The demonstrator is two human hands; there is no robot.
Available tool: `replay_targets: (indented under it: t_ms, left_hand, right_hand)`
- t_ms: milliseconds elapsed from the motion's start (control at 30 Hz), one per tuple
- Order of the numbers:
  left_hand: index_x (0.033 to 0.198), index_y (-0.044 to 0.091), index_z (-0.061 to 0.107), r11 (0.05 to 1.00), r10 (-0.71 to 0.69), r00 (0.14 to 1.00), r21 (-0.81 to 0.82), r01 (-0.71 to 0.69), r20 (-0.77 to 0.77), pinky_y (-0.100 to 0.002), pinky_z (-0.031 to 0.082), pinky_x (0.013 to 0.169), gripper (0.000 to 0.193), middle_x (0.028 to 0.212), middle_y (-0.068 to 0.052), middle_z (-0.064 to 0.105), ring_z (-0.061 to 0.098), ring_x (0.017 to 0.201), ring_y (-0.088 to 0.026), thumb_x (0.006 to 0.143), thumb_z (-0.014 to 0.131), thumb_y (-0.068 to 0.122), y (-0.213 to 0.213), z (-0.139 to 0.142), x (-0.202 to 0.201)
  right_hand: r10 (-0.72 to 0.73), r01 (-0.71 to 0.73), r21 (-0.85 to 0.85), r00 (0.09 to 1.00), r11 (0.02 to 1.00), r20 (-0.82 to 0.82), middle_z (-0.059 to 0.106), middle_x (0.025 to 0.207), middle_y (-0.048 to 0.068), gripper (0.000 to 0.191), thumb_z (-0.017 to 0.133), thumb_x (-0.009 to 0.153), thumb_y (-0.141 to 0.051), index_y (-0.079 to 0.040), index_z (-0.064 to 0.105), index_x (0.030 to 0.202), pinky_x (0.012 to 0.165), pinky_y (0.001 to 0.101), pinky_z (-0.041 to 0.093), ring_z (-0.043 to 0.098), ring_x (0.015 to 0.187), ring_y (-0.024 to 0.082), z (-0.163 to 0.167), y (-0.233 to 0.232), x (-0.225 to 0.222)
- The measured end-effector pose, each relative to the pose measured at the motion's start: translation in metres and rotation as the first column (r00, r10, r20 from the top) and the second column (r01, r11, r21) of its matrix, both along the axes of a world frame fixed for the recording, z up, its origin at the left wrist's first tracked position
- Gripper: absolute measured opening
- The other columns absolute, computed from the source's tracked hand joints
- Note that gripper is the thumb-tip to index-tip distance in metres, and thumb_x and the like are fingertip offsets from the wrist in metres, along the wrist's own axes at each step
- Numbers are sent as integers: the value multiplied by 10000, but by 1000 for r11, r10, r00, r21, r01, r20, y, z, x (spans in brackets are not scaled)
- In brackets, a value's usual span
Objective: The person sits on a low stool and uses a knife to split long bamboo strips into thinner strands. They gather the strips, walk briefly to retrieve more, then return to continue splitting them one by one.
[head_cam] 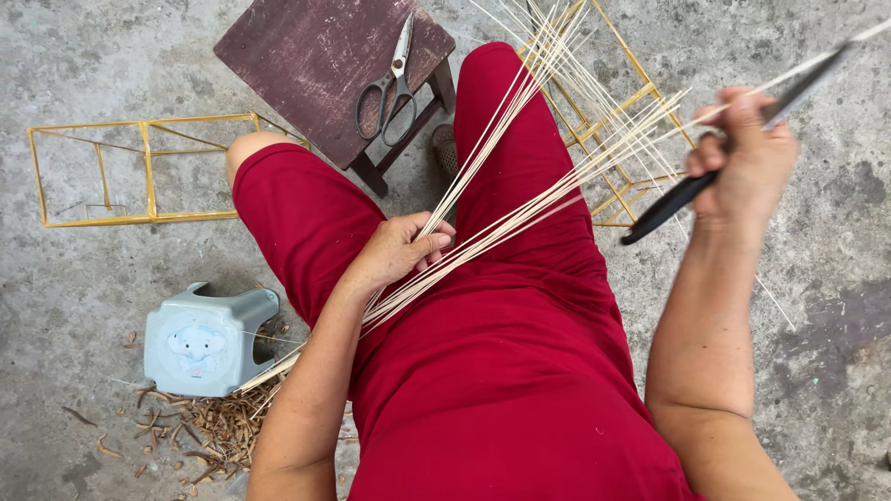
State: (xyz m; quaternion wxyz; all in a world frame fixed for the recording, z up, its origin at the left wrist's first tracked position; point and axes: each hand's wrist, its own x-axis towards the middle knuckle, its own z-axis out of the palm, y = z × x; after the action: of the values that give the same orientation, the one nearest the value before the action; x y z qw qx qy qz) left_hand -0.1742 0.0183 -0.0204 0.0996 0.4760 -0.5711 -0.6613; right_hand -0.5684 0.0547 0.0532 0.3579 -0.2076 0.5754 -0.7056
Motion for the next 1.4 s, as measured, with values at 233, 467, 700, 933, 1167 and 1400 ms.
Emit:
replay_targets:
  t_ms: [233, 467, 700, 933, 1167, 1400]
  left_hand:
    - [1231, 114, 723, 997, -32, 990, -70, 42, 137, -301, 582, 717, 411, 847, -29, 743, 705, 775, -145, 885, 740, 334, 1, 10, 4]
    - [1571, 105, 409, 736, 43, 999, -675, -53, -32, -372, 579, 889, 793, 1398, -125, 557, 669, 1096, -247, 900, 799, 269, 13, 62, 8]
    - [1395, 106, 612, 379, -244, 870, -868, -321, -428, -333, 628, 900, 402, 1389, -135, 619, 704, 1125, -221, 1011, 708, 33, 51, 141, 4]
    - [1250, 70, 710, 268, -319, 874, -920, -287, -366, -378, 633, 972, 288, 1319, -123, 646, 703, 1140, -263, 989, 670, -44, 68, 187, 17]
    - [1204, 81, 714, 183, -220, 892, -915, -360, -395, -318, 616, 891, 269, 1260, -107, 695, 725, 1081, -220, 946, 737, 8, 66, 195, 25]
    - [1217, 47, 688, 183, -304, 822, -876, -445, -481, -347, 643, 926, 257, 1235, -122, 694, 728, 1093, -260, 966, 734, 18, 62, 211, 23]
  right_hand:
    - [-203, 221, -171, 972, 960, 115, 648, 875, 115, 159, 649, 1172, -101, 23, 618, 1076, 459, 233, 382, 492, 548, 91, 1, 20, -97]
    - [-124, 162, -218, 976, 962, 176, 638, 887, 82, 103, 666, 1147, -112, -18, 627, 1161, 484, 237, 379, 500, 586, 92, -5, 21, -108]
    - [84, -41, -192, 971, 981, 224, 665, 913, 92, 158, 682, 1119, -137, -8, 634, 1197, 498, 242, 375, 479, 581, 73, -4, -32, -27]
    - [262, -186, -242, 905, 952, 334, 662, 882, 77, 152, 678, 1055, -161, -38, 639, 1135, 497, 244, 383, 472, 550, 74, 11, -97, 23]
    - [309, -231, -244, 881, 942, 360, 636, 874, 59, 135, 678, 1043, -158, -49, 645, 1116, 501, 232, 372, 464, 552, 63, 39, -130, 51]
    - [397, -352, -199, 875, 915, 278, 657, 865, 56, 199, 680, 1045, -172, -11, 664, 1161, 487, 231, 365, 457, 542, 54, 61, -162, 90]
